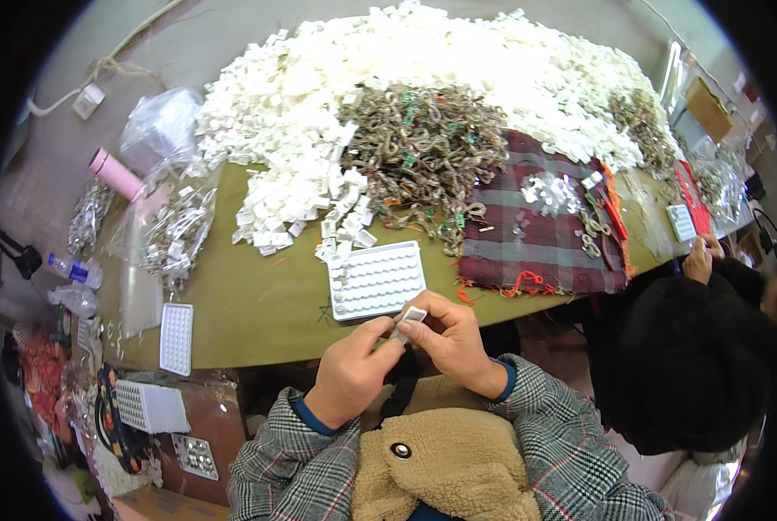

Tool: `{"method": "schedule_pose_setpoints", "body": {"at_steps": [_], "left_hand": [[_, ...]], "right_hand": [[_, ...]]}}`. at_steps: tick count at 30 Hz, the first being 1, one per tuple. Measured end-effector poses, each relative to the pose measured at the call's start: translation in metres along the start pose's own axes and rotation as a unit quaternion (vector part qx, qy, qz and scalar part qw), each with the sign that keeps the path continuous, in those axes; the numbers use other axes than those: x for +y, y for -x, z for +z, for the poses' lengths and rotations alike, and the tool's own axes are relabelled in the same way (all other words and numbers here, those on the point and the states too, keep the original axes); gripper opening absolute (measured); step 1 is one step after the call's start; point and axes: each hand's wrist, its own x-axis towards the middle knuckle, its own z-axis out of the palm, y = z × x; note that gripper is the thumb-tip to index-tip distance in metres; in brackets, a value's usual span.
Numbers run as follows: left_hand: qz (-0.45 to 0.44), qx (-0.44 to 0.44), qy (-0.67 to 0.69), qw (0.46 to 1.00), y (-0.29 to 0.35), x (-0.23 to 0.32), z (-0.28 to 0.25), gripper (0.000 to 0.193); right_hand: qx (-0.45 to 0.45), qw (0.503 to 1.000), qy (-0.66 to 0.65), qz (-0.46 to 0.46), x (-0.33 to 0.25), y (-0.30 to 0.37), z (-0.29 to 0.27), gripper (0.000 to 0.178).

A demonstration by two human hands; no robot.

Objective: The person repeatedly picks small white plastic housings and metal contacts from a tray, inserts the contacts into the housings, and places the assembled units back on the table. The person also uses red-handled shears to trim excess wire from the contacts.

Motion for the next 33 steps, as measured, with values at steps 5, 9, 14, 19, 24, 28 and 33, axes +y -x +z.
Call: {"method": "schedule_pose_setpoints", "body": {"at_steps": [5,9,14,19,24,28,33], "left_hand": [[-0.326,-0.055,0.628,0.705,0.008,-0.008,0.006,0.017],[-0.419,-0.198,0.671,0.579,0.008,-0.02,0.004,0.021],[-0.424,-0.213,0.713,0.516,0.012,-0.019,0.01,0.024],[-0.411,-0.203,0.702,0.546,0.002,-0.019,0.016,0.022],[-0.404,-0.21,0.662,0.595,-0.009,-0.013,0.012,0.02],[-0.412,-0.184,0.642,0.62,-0.02,-0.006,0.006,0.017],[-0.375,-0.165,0.598,0.689,-0.038,0.006,0.002,0.015]], "right_hand": [[-0.096,0.987,0.104,-0.076,-0.007,0.005,-0.017,0.007],[-0.192,0.97,0.138,-0.051,-0.016,0.0,-0.026,0.009],[0.156,0.899,0.386,-0.136,-0.031,-0.036,-0.082,0.005],[0.222,0.799,0.554,-0.074,-0.013,-0.069,-0.111,0.017],[0.227,0.787,0.566,-0.093,-0.002,-0.071,-0.108,0.017],[0.226,0.843,0.482,-0.08,-0.021,-0.067,-0.108,0.014],[0.242,0.915,0.305,-0.104,-0.053,-0.061,-0.107,0.012]]}}
